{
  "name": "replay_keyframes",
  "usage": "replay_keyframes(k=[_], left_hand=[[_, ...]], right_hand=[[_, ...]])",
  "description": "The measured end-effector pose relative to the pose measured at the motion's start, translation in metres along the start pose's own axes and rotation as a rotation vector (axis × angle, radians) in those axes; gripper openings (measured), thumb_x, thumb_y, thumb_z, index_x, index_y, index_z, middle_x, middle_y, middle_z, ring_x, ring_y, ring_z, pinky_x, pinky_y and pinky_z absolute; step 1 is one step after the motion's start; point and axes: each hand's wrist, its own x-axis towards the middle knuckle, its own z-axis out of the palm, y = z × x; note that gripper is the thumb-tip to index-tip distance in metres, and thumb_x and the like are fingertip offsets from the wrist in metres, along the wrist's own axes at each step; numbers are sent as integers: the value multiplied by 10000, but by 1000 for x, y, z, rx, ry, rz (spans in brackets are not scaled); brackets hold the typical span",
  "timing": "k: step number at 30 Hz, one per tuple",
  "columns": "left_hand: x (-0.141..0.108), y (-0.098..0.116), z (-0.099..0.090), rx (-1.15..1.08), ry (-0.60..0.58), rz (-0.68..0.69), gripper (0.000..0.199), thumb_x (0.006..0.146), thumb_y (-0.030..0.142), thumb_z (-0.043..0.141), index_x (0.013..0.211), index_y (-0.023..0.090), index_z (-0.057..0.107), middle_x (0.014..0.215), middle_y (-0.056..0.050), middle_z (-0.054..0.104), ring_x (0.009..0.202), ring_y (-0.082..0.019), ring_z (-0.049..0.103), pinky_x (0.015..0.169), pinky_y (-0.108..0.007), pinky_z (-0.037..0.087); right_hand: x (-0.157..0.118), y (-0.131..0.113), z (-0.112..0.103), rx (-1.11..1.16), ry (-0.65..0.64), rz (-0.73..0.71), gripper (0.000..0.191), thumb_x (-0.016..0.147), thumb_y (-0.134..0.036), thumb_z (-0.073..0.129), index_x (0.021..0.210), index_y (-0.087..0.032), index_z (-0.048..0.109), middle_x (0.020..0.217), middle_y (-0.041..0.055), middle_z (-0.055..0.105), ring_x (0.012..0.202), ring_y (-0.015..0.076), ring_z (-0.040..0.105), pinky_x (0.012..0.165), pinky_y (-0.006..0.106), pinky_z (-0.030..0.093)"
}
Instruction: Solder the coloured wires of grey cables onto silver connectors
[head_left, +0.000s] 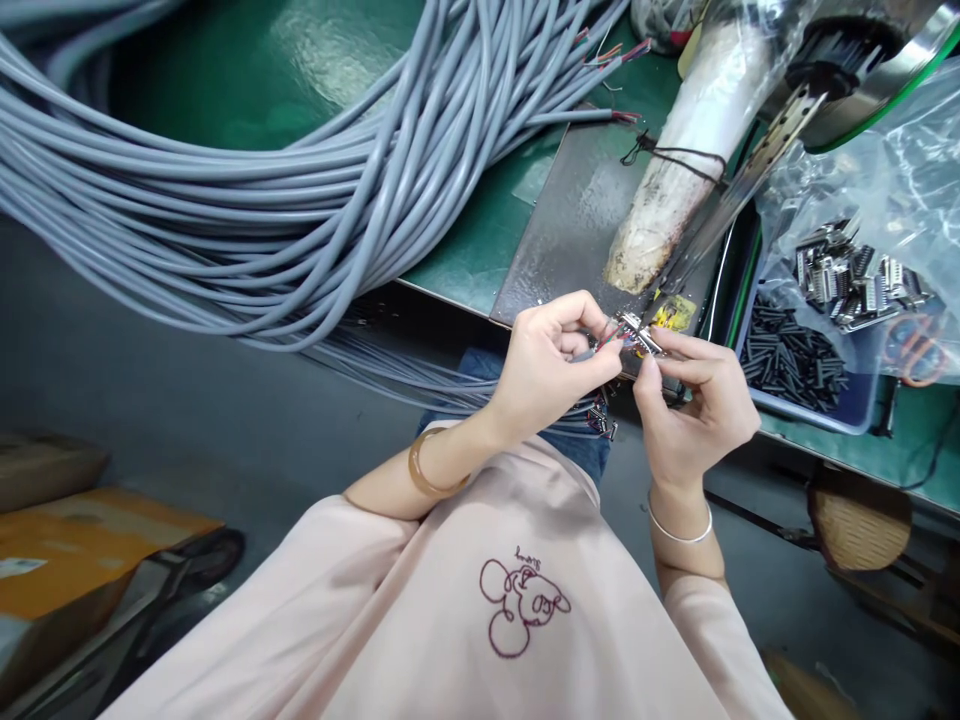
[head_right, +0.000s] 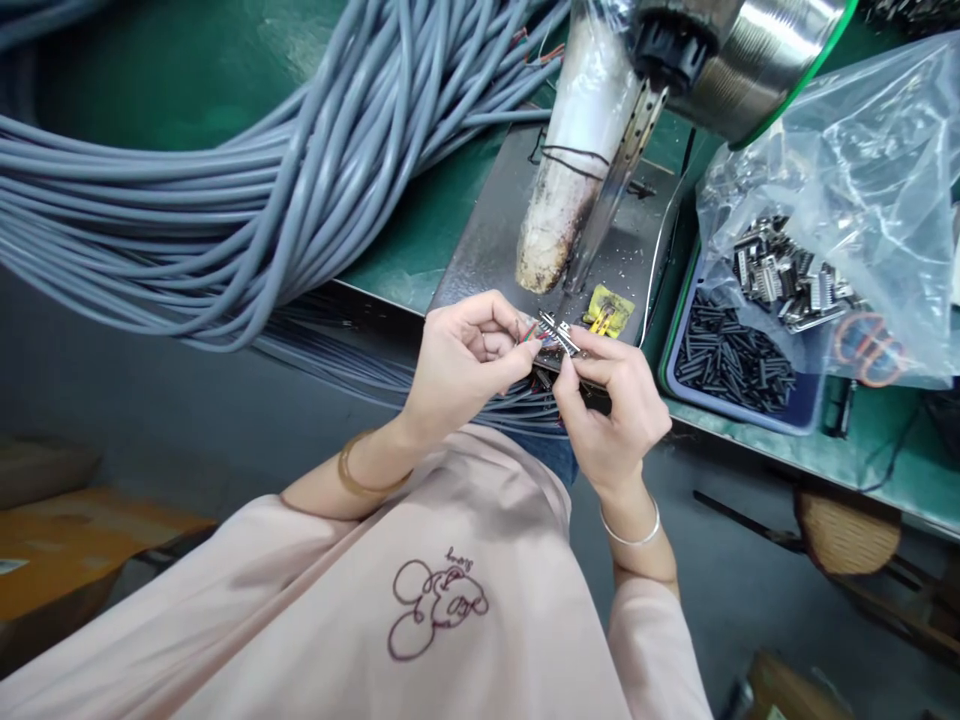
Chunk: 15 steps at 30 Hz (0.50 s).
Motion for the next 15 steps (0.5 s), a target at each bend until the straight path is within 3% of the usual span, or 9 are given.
replay_keyframes(k=[11, 15], left_hand=[[3, 4, 0, 23, 18, 65, 160, 776, 174, 716, 725, 162, 565, 738, 2, 611, 509, -26, 422, 447, -179, 314], [5, 3, -3, -15, -30, 9, 164, 766, 173, 714, 728, 159, 554, 723, 14, 599, 461, -7, 393, 416, -168, 283]], right_hand=[[8, -2, 0, 13, 12, -20, 153, 792, -97, 742, 842, -229, 683, 985, 19, 767, 902, 193, 749, 776, 352, 642], [4, -1, 2, 24, 35, -54, 162, 782, -84, 738, 829, -213, 653, 998, 28, 769, 877, 182, 747, 764, 335, 642]])
